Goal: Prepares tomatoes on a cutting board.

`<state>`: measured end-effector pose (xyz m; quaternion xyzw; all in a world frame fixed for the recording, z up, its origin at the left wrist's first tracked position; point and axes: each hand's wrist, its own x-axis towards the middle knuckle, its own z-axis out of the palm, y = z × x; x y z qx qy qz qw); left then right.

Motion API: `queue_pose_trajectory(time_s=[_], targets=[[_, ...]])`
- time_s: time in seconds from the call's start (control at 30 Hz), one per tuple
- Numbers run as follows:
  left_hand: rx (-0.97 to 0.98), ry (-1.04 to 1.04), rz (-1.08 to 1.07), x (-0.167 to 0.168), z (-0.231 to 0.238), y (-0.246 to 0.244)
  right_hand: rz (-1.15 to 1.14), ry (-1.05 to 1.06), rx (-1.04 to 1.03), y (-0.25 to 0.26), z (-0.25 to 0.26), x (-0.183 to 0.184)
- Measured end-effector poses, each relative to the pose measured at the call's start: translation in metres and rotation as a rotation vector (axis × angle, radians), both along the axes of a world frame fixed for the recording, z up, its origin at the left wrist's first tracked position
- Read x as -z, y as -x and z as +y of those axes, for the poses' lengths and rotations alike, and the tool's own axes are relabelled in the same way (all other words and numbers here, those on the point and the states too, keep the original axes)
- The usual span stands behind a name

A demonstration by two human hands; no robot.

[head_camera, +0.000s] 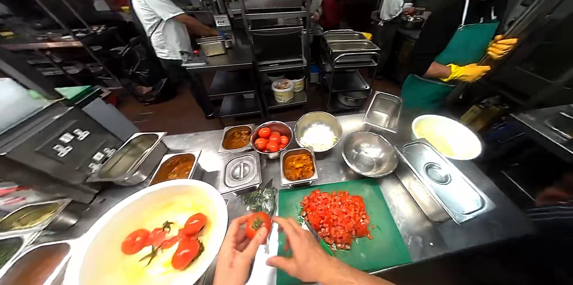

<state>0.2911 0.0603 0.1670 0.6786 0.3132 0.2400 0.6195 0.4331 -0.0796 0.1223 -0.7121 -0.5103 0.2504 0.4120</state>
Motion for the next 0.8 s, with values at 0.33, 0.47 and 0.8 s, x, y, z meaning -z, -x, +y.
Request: queue_pose_trajectory(time_s=[0.33, 0.47, 0.8], targets=[[0.093, 0.046, 0.079, 0.026, -0.047, -0.019, -0.023, -0.212, 0.095, -0.007, -0.014, 0.020], [0.117, -0.122, 0.160, 0.029, -0.051, -0.017, -0.086, -0.190, 0.132, -0.006, -0.015, 0.017], [0.149, -0.600, 0.423, 0.019, -0.052, -0.026, -0.147, -0.113, 0.182, -0.004, -0.017, 0.011]])
